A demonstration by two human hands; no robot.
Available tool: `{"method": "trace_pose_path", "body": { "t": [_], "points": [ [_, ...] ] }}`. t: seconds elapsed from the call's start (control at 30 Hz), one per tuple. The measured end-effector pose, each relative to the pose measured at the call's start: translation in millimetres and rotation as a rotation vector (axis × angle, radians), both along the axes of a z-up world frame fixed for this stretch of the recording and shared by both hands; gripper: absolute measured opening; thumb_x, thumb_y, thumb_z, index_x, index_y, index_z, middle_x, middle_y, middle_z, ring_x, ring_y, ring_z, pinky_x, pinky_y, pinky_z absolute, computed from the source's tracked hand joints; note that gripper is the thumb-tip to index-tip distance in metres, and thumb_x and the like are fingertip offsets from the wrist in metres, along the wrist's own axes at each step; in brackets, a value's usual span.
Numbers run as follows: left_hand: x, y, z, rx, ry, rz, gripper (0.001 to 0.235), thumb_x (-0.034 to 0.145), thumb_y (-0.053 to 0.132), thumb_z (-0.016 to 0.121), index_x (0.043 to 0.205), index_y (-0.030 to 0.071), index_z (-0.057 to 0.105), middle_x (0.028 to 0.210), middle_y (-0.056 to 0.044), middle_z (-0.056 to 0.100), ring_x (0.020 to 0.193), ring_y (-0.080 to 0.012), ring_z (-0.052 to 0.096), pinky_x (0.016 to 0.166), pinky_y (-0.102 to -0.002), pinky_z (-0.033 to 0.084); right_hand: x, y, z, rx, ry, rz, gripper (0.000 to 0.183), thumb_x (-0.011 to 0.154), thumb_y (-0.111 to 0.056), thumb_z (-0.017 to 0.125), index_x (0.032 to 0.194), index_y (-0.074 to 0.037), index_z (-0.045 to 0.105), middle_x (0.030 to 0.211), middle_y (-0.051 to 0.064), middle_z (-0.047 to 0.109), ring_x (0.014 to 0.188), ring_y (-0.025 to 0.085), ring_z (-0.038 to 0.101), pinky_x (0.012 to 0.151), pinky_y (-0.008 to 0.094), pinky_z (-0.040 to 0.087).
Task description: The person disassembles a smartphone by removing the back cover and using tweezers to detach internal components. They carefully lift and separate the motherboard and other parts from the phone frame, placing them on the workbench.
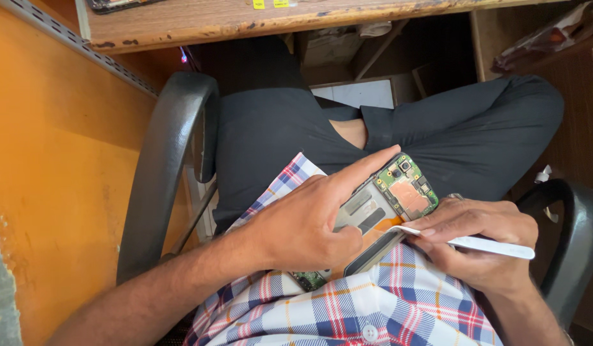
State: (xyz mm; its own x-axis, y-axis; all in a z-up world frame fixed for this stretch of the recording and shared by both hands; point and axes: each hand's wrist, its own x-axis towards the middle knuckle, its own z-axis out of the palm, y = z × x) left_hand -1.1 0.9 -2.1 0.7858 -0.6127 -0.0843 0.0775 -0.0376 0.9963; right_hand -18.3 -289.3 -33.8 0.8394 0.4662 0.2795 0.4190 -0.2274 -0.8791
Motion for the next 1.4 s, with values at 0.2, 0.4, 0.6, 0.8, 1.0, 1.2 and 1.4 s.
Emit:
{"method": "trace_pose_path", "body": {
  "t": [0.2,0.4,0.6,0.8,1.0,1.2,1.4],
  "points": [
    [1.0,-0.1,4.3,0.035,0.017,-0.02,0.097,0.073,0.007,0.056,0.164,0.001,0.023,0.063,-0.005,0.066,0.047,-0.0092,0.055,0.046,-0.026,0.046,0.2,-1.5,0.3,0.024,0.035,0.001,0.016,0.076,0.0,0.08,0.091,-0.002,0.074,0.089,0.018,0.078,0.077,0.022,0.081,0.069,0.028,0.066],
    [1.2,-0.3,6.7,-0.021,0.024,-0.015,0.096,0.074,0.008,0.055,0.164,-0.001,0.022,0.061,-0.003,0.064,0.046,-0.0067,0.054,0.046,-0.024,0.047,1.3,-4.0,1.2,0.02,0.0,0.002,0.014,0.077,0.0,0.081,0.088,-0.003,0.073,0.088,0.018,0.077,0.077,0.021,0.081,0.069,0.028,0.065],
    [1.2,-2.6,9.2,0.057,0.029,-0.027,0.096,0.074,0.008,0.057,0.164,0.002,0.022,0.055,-0.003,0.06,0.04,-0.0081,0.048,0.039,-0.026,0.041,-0.6,-4.6,2.2,-0.003,0.037,0.009,0.015,0.074,0.0,0.082,0.086,-0.004,0.074,0.086,0.016,0.078,0.08,0.022,0.082,0.068,0.027,0.065],
    [0.0,-2.4,9.6,0.096,0.041,-0.034,0.098,0.073,0.006,0.055,0.165,0.003,0.02,0.05,-0.004,0.055,0.037,-0.0104,0.045,0.038,-0.028,0.039,-2.0,-3.4,2.4,0.003,0.01,0.015,0.015,0.075,-0.002,0.083,0.086,-0.005,0.074,0.087,0.015,0.078,0.082,0.022,0.082,0.075,0.03,0.064],
    [-6.6,-3.5,0.2,-0.126,-0.225,0.115,0.065,0.083,0.002,0.054,0.146,0.003,0.038,0.112,-0.014,0.062,0.099,-0.0166,0.065,0.09,-0.035,0.054,-3.9,-2.8,-0.9,0.051,0.059,-0.007,0.016,0.077,0.0,0.083,0.09,-0.006,0.075,0.091,0.016,0.079,0.08,0.021,0.082,0.076,0.028,0.062],
    [-9.3,-0.7,-4.3,0.029,-0.282,0.1,0.018,0.08,0.01,0.066,0.097,0.01,0.073,0.095,-0.01,0.058,0.083,-0.0231,0.063,0.073,-0.033,0.052,-4.3,-1.7,-3.4,0.113,0.08,-0.013,0.017,0.078,0.0,0.083,0.092,-0.005,0.076,0.086,0.015,0.08,0.081,0.021,0.082,0.077,0.028,0.063],
    [-6.3,-1.3,-2.6,0.149,-0.27,0.111,0.012,0.082,0.015,0.073,0.092,0.01,0.076,0.085,-0.008,0.054,0.076,-0.0203,0.059,0.065,-0.033,0.047,-2.6,-1.6,-2.6,0.237,0.117,0.001,0.026,0.08,0.003,0.083,0.104,-0.001,0.075,0.093,0.018,0.079,0.083,0.026,0.081,0.08,0.034,0.065]
  ]
}}
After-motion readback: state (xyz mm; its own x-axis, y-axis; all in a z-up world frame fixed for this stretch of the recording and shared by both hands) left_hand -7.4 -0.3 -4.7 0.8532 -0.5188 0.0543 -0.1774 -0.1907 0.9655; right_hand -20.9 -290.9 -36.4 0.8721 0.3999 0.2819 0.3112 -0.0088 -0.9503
